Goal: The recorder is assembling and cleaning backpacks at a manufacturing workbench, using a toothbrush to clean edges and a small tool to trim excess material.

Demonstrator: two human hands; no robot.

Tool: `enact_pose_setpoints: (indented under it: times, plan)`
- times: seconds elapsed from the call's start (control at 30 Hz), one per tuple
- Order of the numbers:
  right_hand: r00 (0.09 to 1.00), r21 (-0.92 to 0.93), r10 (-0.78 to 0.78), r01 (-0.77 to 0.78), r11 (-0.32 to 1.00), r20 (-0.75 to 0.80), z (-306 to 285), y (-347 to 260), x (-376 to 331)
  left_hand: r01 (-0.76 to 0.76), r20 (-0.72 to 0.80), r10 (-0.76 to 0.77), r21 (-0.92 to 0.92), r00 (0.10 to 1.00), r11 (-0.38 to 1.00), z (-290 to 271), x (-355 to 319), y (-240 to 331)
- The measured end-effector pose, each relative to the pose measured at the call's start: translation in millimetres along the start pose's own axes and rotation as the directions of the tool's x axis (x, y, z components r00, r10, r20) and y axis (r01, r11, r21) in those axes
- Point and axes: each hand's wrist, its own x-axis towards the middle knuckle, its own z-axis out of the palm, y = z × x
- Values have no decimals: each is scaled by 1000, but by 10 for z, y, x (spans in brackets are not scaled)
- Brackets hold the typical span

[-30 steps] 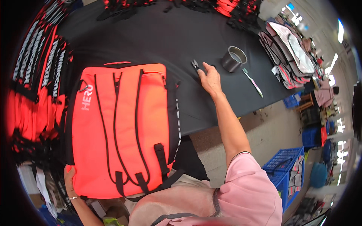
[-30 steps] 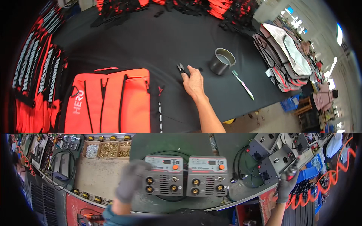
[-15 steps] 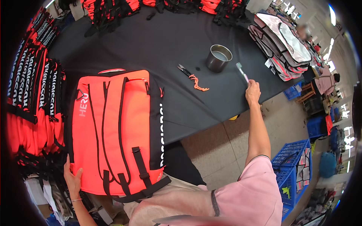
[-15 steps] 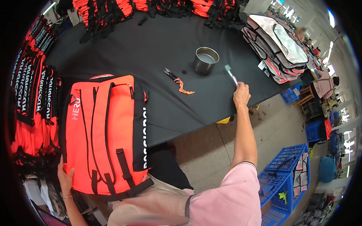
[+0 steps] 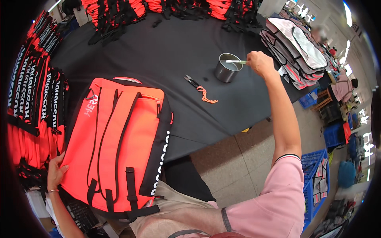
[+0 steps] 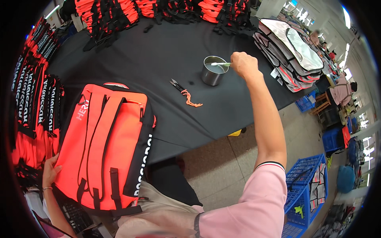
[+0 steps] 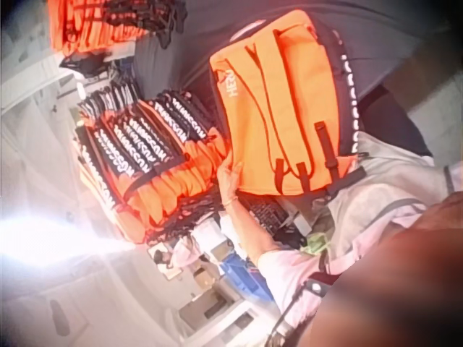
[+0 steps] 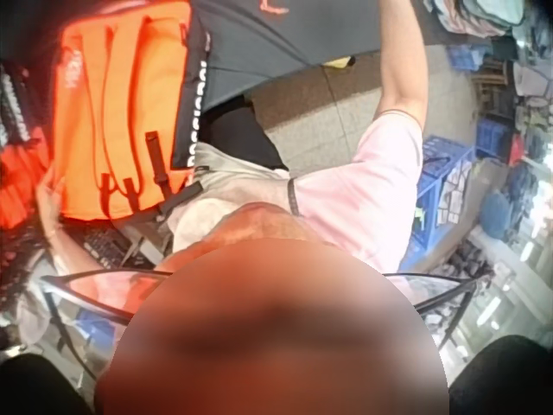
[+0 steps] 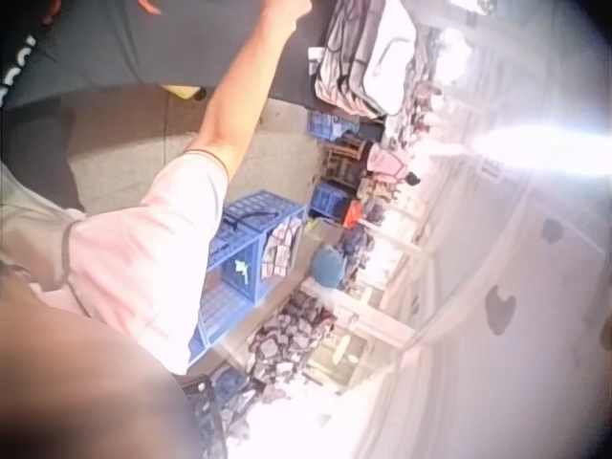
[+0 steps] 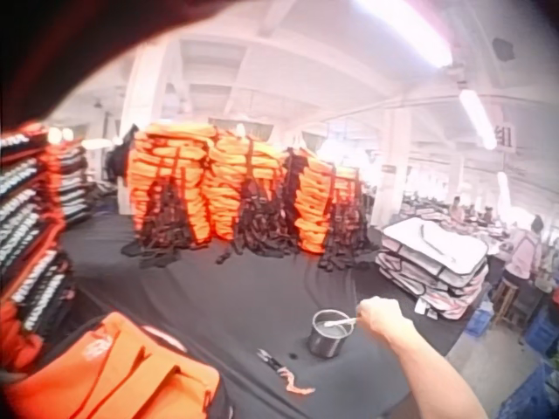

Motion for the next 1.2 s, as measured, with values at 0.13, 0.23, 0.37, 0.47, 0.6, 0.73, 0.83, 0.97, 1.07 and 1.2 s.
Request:
enact_pose_setpoints:
  times: [0.13,0.23,0.37,0.47,0.6,0.73,0.83,0.97,1.07,1.2]
  plan:
    - [988,-183,-27,55,982,153,188,-119,196,-19,-149,36,112,988,993,313,-1,31]
    - [971,-238,-71,126,963,226,180,-70,241,-71,-202,94,120,975,990,361,-42,16]
    - [998,-112,-60,63,992,33,-226,28,68,-105,-220,145,182,965,978,382,-62,47]
    - [994,-187,-87,97,977,63,-118,80,-58,-64,-161,92,174,983,983,321,-63,121]
    - [993,-137,-117,120,983,28,-63,69,-144,-100,-140,128,188,982,977,271,-92,-30]
    - [997,-205,-73,74,976,14,-1,113,-337,-89,-207,211,479,955,873,259,-76,171]
    - [989,-8,-63,62,998,-135,-62,190,-405,-184,-242,359,536,902,824,296,38,661]
    - [997,-60,-59,56,997,-55,149,308,-568,-421,-188,561,484,806,767,636,487,1441]
    - [984,76,-35,49,996,-174,64,77,-768,-570,-100,705,513,702,641,1049,1001,1837]
    - [965,483,-26,153,862,-260,24,-512,-1170,-527,-142,768,650,624,548,1766,1789,2058]
